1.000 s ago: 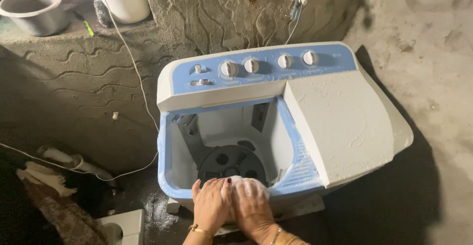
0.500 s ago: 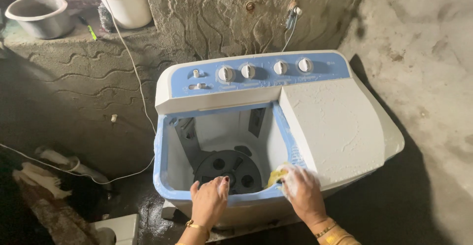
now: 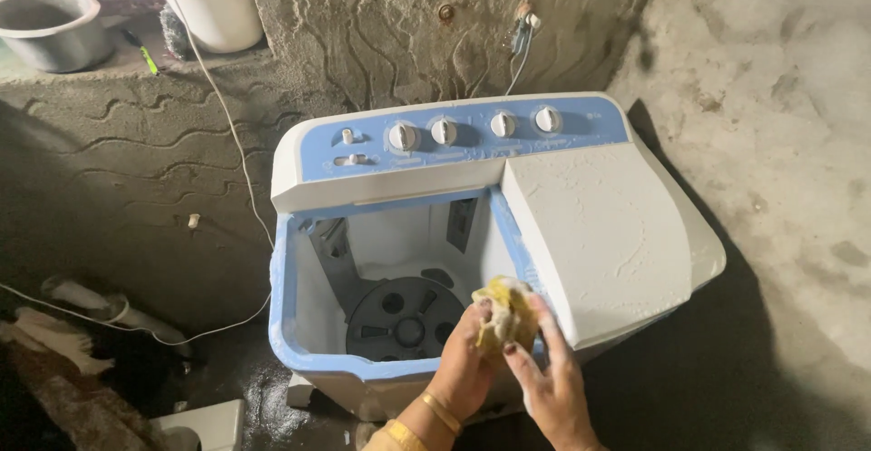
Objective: Cleaning the exterior and interior components of a top-loading washing machine using a cloth and soapy water.
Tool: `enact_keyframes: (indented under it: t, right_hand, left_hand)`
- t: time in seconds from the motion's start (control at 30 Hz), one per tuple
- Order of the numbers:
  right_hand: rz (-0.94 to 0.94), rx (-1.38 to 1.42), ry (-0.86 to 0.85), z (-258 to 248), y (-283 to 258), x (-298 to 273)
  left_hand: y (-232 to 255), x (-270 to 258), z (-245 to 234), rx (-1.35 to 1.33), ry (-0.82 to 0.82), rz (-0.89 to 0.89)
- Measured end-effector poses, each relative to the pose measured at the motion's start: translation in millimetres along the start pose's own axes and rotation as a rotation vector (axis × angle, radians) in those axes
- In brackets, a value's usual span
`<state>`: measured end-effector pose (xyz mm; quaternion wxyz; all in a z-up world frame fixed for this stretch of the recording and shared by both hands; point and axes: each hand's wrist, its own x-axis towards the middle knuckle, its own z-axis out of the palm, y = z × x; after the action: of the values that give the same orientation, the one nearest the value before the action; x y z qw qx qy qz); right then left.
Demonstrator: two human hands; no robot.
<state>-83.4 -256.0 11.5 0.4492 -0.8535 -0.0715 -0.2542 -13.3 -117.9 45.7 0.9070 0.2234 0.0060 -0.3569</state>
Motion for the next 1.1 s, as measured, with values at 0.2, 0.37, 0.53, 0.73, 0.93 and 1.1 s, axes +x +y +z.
enact_keyframes:
  t: [0.2,0.37,0.53,0.73,0.93,1.1]
  right_hand:
    - [0.558,0.439,0.093,-11.7,-23.2,20.1]
    - [0.434,-0.430,0.036,-14.1,-19.8,26.8]
    - [0.082,-1.056,-0.127,16.5,13.3,24.4]
    - [0.249,-1.138,-0.269,45.8,56.0,86.6]
    - [0.040,-1.069,-0.120,61.3,105.0,132.5]
    - [0.251,-1.060,-0.308,36.8,41.6,85.7]
  left_hand:
    - [-30.2,30.0,-45.9,0.393,0.094,0.122]
    - [6.4,2.1,-47.0,1.634,0.155,0.667]
    - [25.9,-10.9,-69.5,1.996,0.330,0.591]
    - [31.7,-12.6,-68.8,2.188,0.451,0.506]
    - [34.1,-8.3,-72.7,2.175,0.504,0.275]
    - [37.7,-10.3,-74.4,2.194,0.579,0.221]
